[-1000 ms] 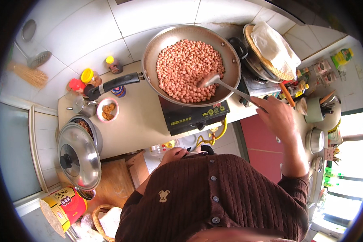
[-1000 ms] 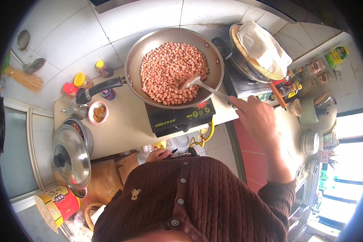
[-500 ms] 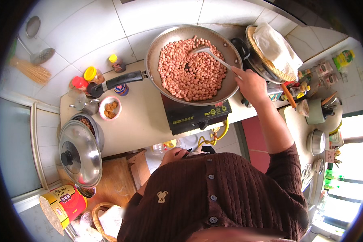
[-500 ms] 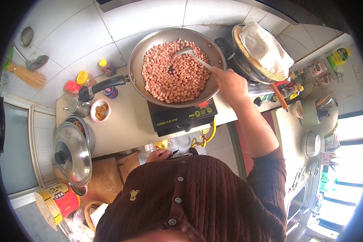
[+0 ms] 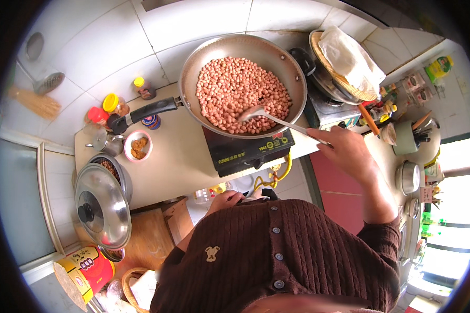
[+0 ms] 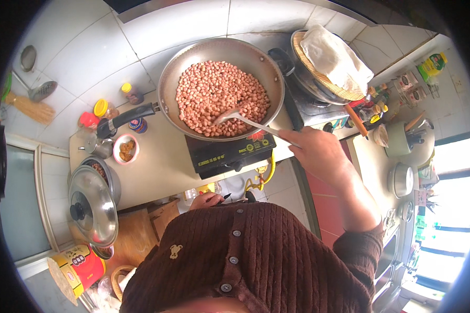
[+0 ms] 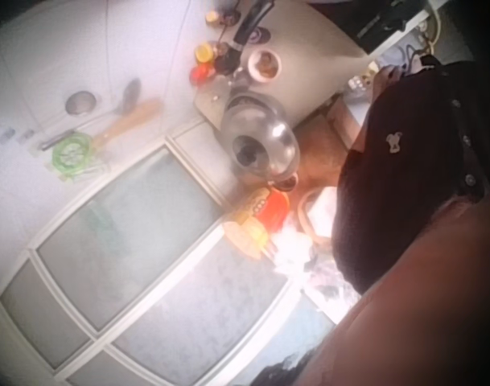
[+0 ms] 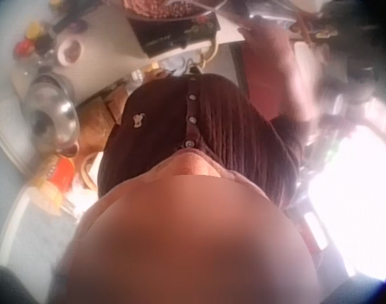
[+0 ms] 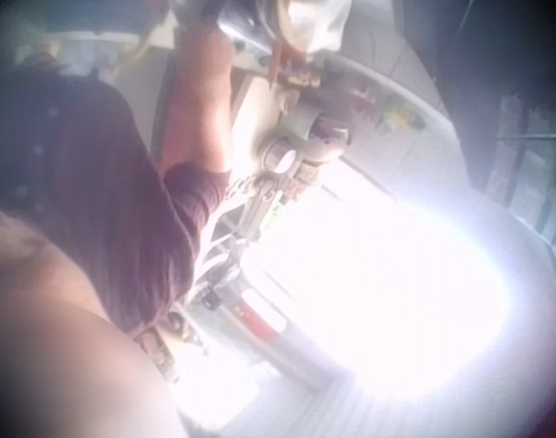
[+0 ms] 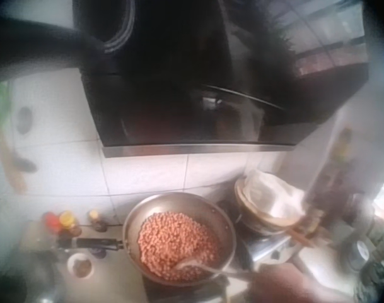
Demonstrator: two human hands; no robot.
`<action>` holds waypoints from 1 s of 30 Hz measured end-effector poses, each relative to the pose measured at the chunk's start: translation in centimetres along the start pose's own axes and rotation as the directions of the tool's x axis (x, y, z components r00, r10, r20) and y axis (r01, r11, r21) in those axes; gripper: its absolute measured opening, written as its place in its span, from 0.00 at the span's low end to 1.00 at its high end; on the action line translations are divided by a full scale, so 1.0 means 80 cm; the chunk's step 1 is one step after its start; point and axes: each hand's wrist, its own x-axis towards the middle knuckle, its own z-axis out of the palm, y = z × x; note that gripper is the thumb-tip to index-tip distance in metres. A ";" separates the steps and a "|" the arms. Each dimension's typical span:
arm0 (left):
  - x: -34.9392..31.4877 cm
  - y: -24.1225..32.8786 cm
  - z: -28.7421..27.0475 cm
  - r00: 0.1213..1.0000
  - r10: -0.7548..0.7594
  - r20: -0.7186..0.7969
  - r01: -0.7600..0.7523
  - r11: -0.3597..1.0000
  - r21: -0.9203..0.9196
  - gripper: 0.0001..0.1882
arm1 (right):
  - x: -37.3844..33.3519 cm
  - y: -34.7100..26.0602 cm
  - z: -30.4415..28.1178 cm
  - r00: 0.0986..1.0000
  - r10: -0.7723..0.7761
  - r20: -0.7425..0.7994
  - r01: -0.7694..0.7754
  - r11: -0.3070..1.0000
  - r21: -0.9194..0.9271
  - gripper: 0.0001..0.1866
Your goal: The person stirs a large quantity of peanuts in a wok on a portable gas stove using a metal spatula. They occasionally pause to touch the peanuts with their hand to check the cooking progress.
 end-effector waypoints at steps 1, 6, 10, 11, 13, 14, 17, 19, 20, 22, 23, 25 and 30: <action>-0.001 -0.002 0.000 1.000 0.015 -0.002 -0.015 1.000 -0.007 0.19 | 0.012 0.000 0.009 1.000 -0.025 -0.001 0.025 0.999 -0.030 0.19; -0.007 -0.011 0.005 0.996 0.015 -0.091 -0.021 0.997 -0.068 0.16 | 0.086 -0.001 0.052 0.986 -0.084 -0.144 0.091 0.995 0.039 0.17; -0.015 -0.016 0.009 0.990 -0.017 -0.143 -0.013 0.978 -0.206 0.14 | 0.122 0.002 0.067 0.977 -0.059 -0.204 0.082 0.991 0.108 0.17; -0.015 -0.017 0.008 0.991 -0.028 -0.134 0.005 0.986 -0.166 0.14 | 0.129 0.006 0.067 0.984 -0.005 -0.175 0.028 0.991 0.132 0.17; -0.015 -0.019 0.007 0.994 -0.025 -0.109 0.014 0.995 -0.102 0.14 | 0.130 0.014 0.069 0.985 0.075 -0.156 -0.049 0.985 0.167 0.18; -0.015 -0.019 0.006 0.994 -0.023 -0.105 0.013 0.996 -0.092 0.14 | 0.129 0.019 0.069 0.982 0.092 -0.164 -0.058 0.979 0.197 0.19; -0.013 -0.021 0.006 0.995 -0.025 -0.098 0.018 0.997 -0.068 0.14 | 0.111 0.030 0.068 0.956 0.175 -0.235 -0.141 0.978 0.154 0.18; -0.010 -0.021 0.007 0.996 -0.033 -0.085 0.028 0.997 -0.069 0.14 | 0.089 0.031 0.066 0.965 0.199 -0.174 -0.172 0.973 0.156 0.19; -0.009 -0.020 0.008 0.996 -0.022 -0.090 0.015 0.997 -0.073 0.13 | 0.075 0.028 0.065 0.964 0.229 -0.134 -0.208 0.966 0.153 0.19; -0.005 -0.017 0.009 0.995 0.003 -0.096 -0.011 0.997 -0.077 0.13 | 0.051 0.013 0.069 0.973 0.205 -0.102 -0.185 0.966 0.182 0.21; -0.003 -0.015 0.008 0.997 0.010 -0.083 -0.015 0.998 -0.061 0.13 | 0.039 0.007 0.066 0.984 0.166 -0.070 -0.148 0.965 0.218 0.22; 0.000 -0.011 0.006 0.998 0.019 -0.054 -0.020 0.999 -0.025 0.14 | 0.023 -0.008 0.062 0.990 0.140 0.008 -0.137 0.958 0.251 0.22; 0.003 -0.001 0.007 0.999 -0.010 -0.047 0.008 0.999 -0.033 0.14 | -0.006 -0.030 0.049 0.998 0.047 0.043 -0.057 0.953 0.297 0.21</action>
